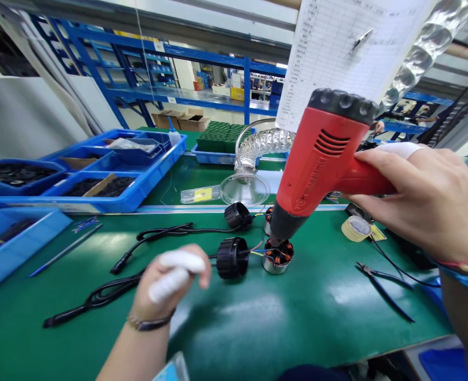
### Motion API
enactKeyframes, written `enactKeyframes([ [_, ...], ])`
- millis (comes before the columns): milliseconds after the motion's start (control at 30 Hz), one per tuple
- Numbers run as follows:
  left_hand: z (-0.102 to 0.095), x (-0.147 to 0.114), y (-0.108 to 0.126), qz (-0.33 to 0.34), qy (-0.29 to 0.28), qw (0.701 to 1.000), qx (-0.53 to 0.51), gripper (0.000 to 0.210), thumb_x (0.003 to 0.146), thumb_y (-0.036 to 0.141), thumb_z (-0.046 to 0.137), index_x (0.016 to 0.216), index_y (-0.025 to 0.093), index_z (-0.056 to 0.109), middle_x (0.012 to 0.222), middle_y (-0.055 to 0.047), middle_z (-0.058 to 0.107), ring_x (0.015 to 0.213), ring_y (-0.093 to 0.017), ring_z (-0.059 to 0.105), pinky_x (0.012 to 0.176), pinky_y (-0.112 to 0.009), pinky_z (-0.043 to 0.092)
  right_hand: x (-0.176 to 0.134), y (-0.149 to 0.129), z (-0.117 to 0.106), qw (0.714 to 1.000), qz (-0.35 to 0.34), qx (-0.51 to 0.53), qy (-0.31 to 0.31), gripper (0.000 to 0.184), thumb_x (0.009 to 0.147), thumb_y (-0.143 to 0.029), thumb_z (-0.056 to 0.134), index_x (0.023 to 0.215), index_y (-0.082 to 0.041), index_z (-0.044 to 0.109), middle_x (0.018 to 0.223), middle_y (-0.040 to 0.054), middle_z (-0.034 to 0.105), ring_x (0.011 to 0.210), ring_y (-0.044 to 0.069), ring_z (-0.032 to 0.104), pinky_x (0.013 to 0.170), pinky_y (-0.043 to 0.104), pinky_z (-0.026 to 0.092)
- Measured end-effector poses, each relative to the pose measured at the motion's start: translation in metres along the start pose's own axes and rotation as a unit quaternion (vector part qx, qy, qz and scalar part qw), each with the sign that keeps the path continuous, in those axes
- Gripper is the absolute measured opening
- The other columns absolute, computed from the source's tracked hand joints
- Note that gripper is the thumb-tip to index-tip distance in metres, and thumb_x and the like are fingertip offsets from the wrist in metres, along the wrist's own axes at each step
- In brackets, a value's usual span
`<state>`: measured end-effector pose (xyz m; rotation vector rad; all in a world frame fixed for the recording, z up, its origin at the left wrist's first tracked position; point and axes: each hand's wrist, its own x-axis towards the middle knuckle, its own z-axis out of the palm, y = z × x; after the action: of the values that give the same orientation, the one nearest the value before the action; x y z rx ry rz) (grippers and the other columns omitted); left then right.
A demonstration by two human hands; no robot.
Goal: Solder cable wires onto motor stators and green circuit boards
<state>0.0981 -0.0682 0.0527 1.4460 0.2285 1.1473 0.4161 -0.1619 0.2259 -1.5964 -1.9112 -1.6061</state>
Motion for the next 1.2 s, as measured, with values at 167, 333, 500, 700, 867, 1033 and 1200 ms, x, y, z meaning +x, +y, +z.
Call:
enactKeyframes([
  [167, -0.056, 0.016, -0.030, -0.086, 0.469, 0.839, 0.263, 0.030, 0.073, 0.037, 0.060, 0.095, 0.018, 0.066, 0.076, -0.003, 0.061, 0.070, -0.016, 0.058, 0.064, -0.028, 0.049, -0.001, -0.003, -0.001, 1.000, 0.002, -0.005, 0.002, 0.039, 0.074, -0.050, 0.055, 0.103, -0.024, 0.056, 0.083, 0.0009, 0.063, 0.066, 0.019, 0.054, 0.060, 0.029, 0.034],
  [333, -0.077, 0.017, -0.068, -0.244, 0.276, 0.730, 0.576, 0.042, 0.075, 0.039, 0.055, 0.108, 0.015, 0.063, 0.102, -0.012, 0.064, 0.095, -0.029, 0.058, 0.089, -0.042, 0.043, 0.000, -0.006, -0.002, 1.000, 0.019, 0.018, 0.002, 0.041, 0.074, -0.052, 0.054, 0.105, -0.024, 0.056, 0.088, 0.0015, 0.064, 0.071, 0.019, 0.056, 0.063, 0.029, 0.036],
  [500, -0.080, 0.016, -0.080, -0.286, 0.142, 0.694, 0.646, 0.046, 0.078, 0.040, 0.051, 0.114, 0.012, 0.059, 0.118, -0.015, 0.058, 0.108, -0.032, 0.052, 0.094, -0.040, 0.041, 0.001, -0.007, -0.003, 0.999, 0.018, 0.026, -0.004, 0.043, 0.074, -0.054, 0.054, 0.105, -0.025, 0.057, 0.085, 0.0020, 0.064, 0.070, 0.019, 0.056, 0.063, 0.029, 0.037],
  [700, -0.078, 0.017, -0.078, -0.295, 0.134, 0.680, 0.658, 0.047, 0.080, 0.041, 0.047, 0.117, 0.014, 0.057, 0.120, -0.014, 0.057, 0.111, -0.030, 0.052, 0.094, -0.037, 0.041, -0.002, -0.007, -0.001, 1.000, 0.017, 0.024, -0.004, 0.044, 0.073, -0.055, 0.055, 0.105, -0.024, 0.057, 0.086, 0.0021, 0.064, 0.072, 0.019, 0.057, 0.064, 0.029, 0.037],
  [867, -0.077, 0.018, -0.076, -0.311, 0.122, 0.672, 0.661, 0.047, 0.081, 0.042, 0.046, 0.118, 0.015, 0.056, 0.121, -0.012, 0.057, 0.111, -0.028, 0.052, 0.094, -0.034, 0.040, -0.004, -0.003, 0.000, 1.000, 0.007, 0.000, 0.010, 0.039, 0.073, -0.050, 0.056, 0.102, -0.025, 0.056, 0.082, -0.0001, 0.063, 0.065, 0.018, 0.053, 0.060, 0.029, 0.034],
  [1033, -0.074, 0.019, -0.071, -0.349, 0.103, 0.653, 0.664, 0.049, 0.081, 0.044, 0.043, 0.121, 0.017, 0.053, 0.116, -0.010, 0.061, 0.103, -0.028, 0.057, 0.086, -0.036, 0.044, -0.008, 0.001, 0.000, 1.000, 0.006, -0.017, 0.011, 0.039, 0.073, -0.052, 0.054, 0.101, -0.025, 0.056, 0.078, -0.0007, 0.061, 0.063, 0.018, 0.050, 0.059, 0.029, 0.031],
  [1200, -0.070, 0.017, -0.065, -0.392, 0.059, 0.628, 0.670, 0.047, 0.079, 0.047, 0.041, 0.111, 0.019, 0.061, 0.095, -0.011, 0.069, 0.090, -0.033, 0.061, 0.073, -0.039, 0.046, -0.009, 0.002, 0.000, 1.000, 0.011, -0.012, 0.006, 0.042, 0.074, -0.056, 0.052, 0.101, -0.025, 0.056, 0.079, -0.0001, 0.061, 0.064, 0.017, 0.049, 0.060, 0.028, 0.030],
])
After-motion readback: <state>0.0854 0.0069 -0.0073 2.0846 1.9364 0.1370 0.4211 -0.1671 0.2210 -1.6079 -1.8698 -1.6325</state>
